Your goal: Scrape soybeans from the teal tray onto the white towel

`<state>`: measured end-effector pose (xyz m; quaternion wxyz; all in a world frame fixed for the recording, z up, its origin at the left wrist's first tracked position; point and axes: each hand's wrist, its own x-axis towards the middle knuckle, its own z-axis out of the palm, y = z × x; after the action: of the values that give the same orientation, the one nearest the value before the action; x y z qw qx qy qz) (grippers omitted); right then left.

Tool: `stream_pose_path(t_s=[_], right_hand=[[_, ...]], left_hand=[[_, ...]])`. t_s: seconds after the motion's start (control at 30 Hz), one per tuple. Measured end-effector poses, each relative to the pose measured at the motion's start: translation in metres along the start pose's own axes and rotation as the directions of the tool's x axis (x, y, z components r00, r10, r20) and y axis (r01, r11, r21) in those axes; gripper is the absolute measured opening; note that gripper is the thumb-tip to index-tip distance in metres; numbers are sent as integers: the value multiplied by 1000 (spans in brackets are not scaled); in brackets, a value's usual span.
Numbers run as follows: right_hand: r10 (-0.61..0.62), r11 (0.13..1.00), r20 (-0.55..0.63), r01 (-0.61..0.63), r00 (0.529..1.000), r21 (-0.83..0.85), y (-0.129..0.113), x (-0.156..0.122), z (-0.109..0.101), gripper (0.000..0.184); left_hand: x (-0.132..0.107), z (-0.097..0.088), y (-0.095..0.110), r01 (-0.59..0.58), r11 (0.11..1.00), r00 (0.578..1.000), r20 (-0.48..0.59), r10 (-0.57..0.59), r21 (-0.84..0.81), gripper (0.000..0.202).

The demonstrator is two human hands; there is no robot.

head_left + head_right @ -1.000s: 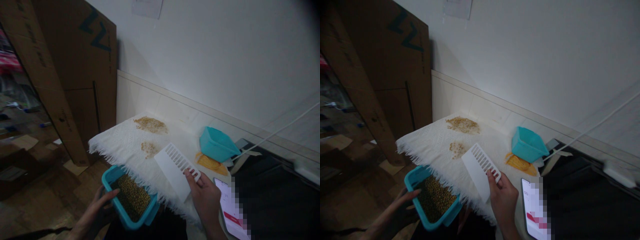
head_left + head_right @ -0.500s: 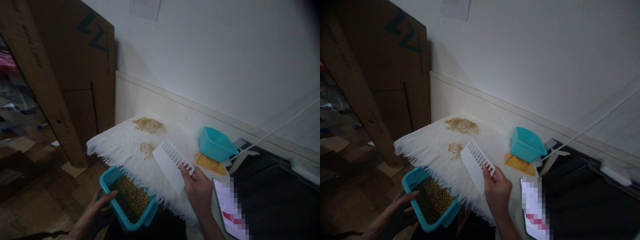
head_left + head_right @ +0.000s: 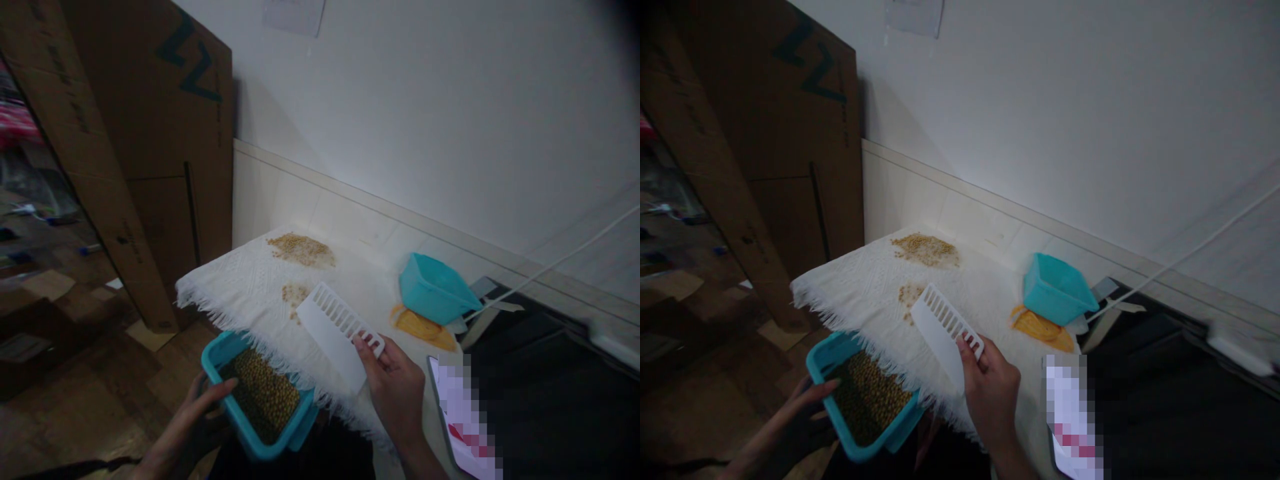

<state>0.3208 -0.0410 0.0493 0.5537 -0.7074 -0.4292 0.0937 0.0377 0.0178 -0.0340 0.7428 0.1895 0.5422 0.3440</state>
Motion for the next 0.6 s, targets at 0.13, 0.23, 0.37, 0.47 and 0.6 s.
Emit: stream_pose_path(t_s=[0.13,0.23,0.37,0.47,0.6], right_hand=[[-10,1000,4,10,1000,25,-4,0,1,40],[-26,1000,30,26,999,0,-6,0,2,39],[-29,1000,8,30,1000,-3,-4,1,3,39],[-24,1000,4,24,1000,16,-1,1,4,40],[-31,1000,31,31,999,2,-1,0,6,41]], left_hand=[[1,0,0,-1,1000,1000,6,1,11,96],[-1,1,1,4,1000,1000,-2,-4,20,100],[-7,3,3,-8,1000,1000,9,8,13,107],[-6,3,1,-30,999,1000,-8,30,26,106],[1,0,-2,-31,999,999,-34,31,22,101]])
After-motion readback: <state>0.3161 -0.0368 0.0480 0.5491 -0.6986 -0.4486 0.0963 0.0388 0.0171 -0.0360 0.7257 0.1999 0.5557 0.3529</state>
